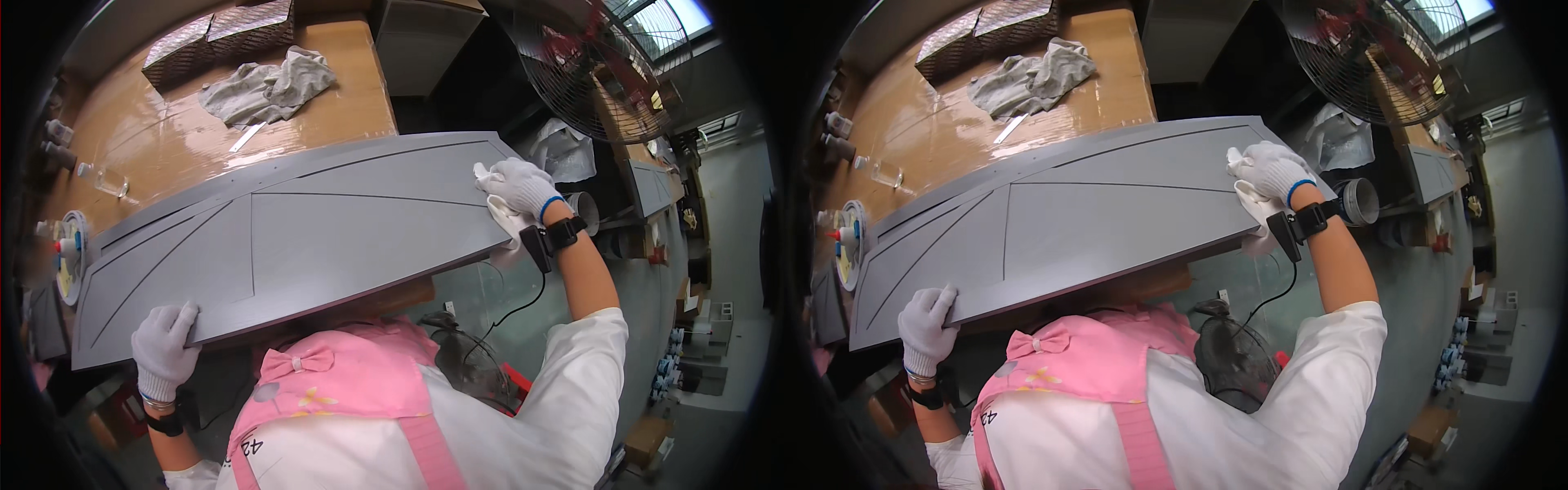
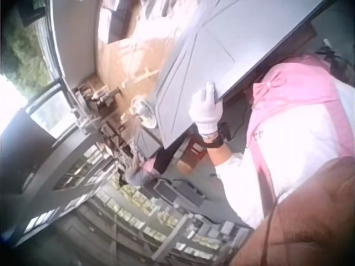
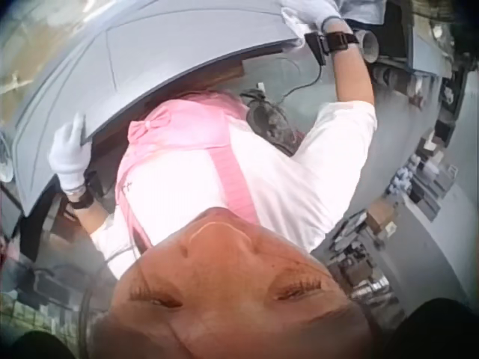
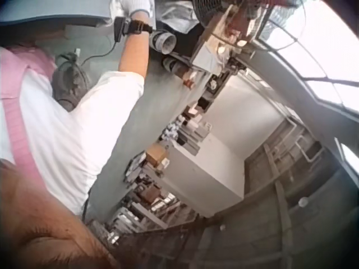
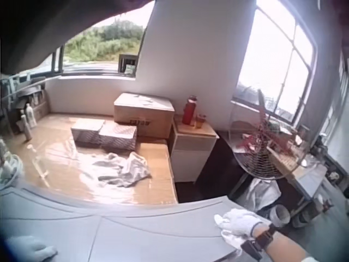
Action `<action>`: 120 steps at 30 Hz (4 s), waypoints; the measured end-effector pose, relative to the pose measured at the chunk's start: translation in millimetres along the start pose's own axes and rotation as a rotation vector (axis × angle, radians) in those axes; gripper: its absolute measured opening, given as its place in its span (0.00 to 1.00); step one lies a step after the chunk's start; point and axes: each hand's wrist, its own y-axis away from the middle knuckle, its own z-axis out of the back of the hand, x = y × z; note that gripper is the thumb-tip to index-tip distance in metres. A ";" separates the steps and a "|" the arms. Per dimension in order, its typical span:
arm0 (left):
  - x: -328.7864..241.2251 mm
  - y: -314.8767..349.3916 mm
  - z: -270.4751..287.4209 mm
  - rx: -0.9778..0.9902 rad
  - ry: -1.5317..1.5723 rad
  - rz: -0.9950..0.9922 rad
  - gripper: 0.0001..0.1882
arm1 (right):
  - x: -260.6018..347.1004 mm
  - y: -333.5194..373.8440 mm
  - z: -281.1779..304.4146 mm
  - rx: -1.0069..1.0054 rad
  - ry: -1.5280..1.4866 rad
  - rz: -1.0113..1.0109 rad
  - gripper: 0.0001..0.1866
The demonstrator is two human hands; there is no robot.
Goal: Wiping and finishing a furniture panel with a cloth and a sanding block.
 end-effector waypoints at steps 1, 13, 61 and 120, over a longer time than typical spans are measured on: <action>-2.1 3.0 -5.2 0.015 -0.003 0.011 0.28 | 19.2 -9.2 7.8 0.195 0.092 -0.014 0.23; -7.1 10.8 -20.4 -0.085 0.002 0.051 0.25 | 45.3 -37.5 -8.9 0.362 0.209 0.219 0.19; -21.8 50.3 -150.1 0.138 -0.057 -0.015 0.39 | 97.3 40.3 -146.9 -0.305 -0.143 0.623 0.19; 39.7 135.2 -162.1 -0.184 0.201 0.089 0.41 | 203.8 7.3 -172.9 -0.321 -0.166 0.368 0.48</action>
